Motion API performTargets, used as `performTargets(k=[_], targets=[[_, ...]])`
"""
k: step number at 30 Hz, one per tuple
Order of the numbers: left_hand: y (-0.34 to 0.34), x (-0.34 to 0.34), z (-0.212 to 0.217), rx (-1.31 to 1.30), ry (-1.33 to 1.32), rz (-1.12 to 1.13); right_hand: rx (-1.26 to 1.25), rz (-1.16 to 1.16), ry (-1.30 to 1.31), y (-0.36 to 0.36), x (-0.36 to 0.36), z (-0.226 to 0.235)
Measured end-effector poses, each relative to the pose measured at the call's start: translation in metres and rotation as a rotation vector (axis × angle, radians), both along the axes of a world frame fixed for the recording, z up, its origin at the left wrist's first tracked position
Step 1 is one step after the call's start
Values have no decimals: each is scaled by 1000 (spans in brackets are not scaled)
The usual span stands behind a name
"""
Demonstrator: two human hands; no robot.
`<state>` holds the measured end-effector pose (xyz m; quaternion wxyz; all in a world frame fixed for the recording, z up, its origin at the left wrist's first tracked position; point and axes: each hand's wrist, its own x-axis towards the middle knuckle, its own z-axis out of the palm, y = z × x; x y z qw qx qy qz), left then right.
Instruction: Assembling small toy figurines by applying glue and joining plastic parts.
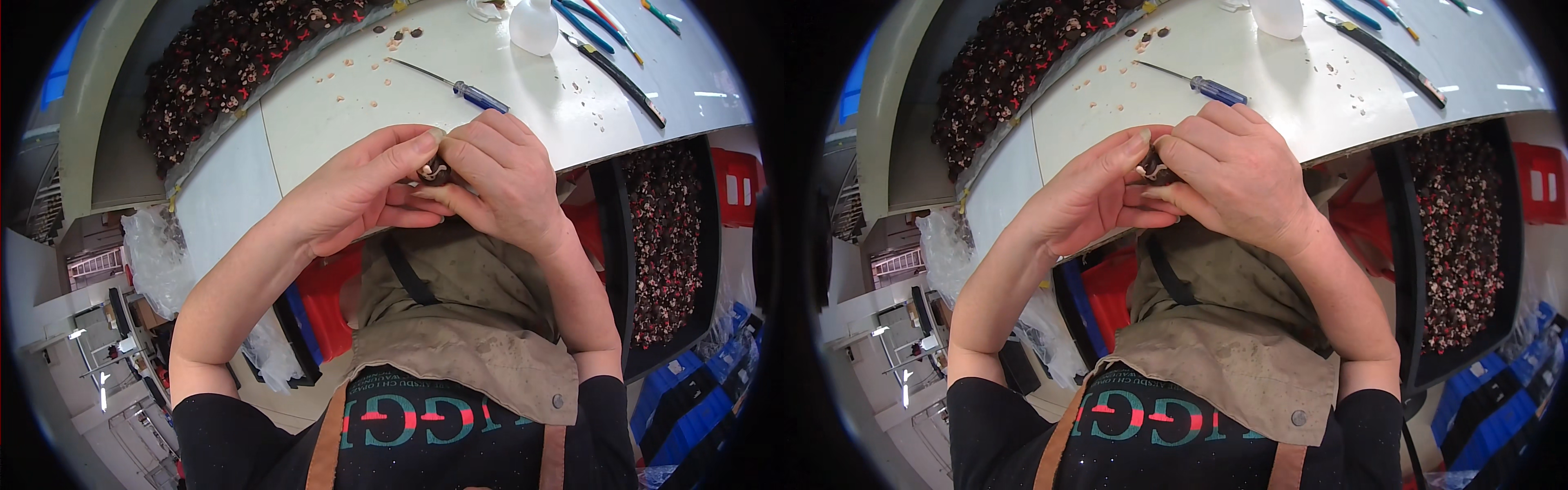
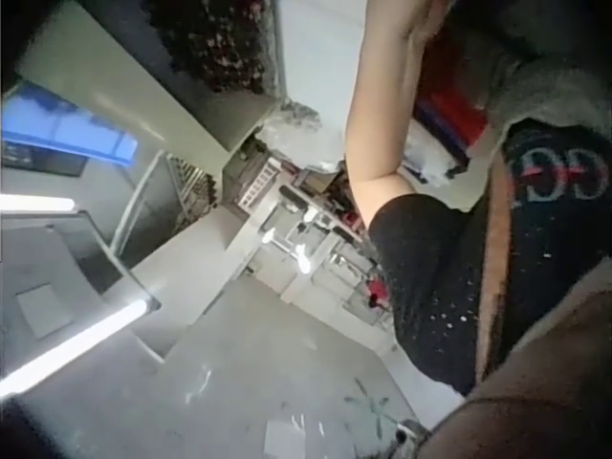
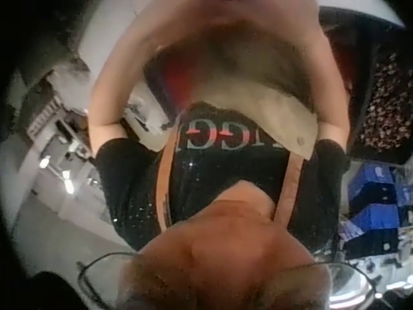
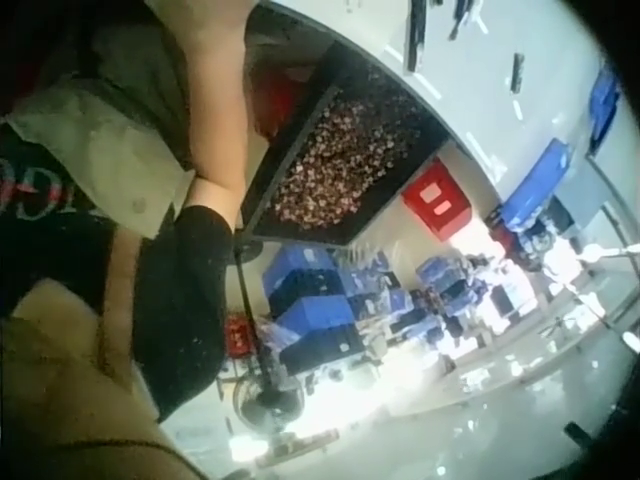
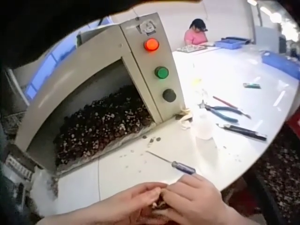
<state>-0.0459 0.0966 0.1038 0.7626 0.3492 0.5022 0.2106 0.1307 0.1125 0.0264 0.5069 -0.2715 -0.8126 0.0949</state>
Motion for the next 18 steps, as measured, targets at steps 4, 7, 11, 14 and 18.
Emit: performTargets(k=[4,7,11,14,18], targets=[[-1,0,-1,-1,-4,16,-10,8,-14,0,0,0],[-1,-2,-1,4,-7,4,1,3,-13,-1,-1,0],[-2,-2,-1,9,-7,13,-4,9,-11,0,-2,0],[-2,-3,-1,18,-1,8,-6,9,-15,-1,-2,0],[-3,-5,-2,28,-7,7,-2,9,-18,-1,-4,0]])
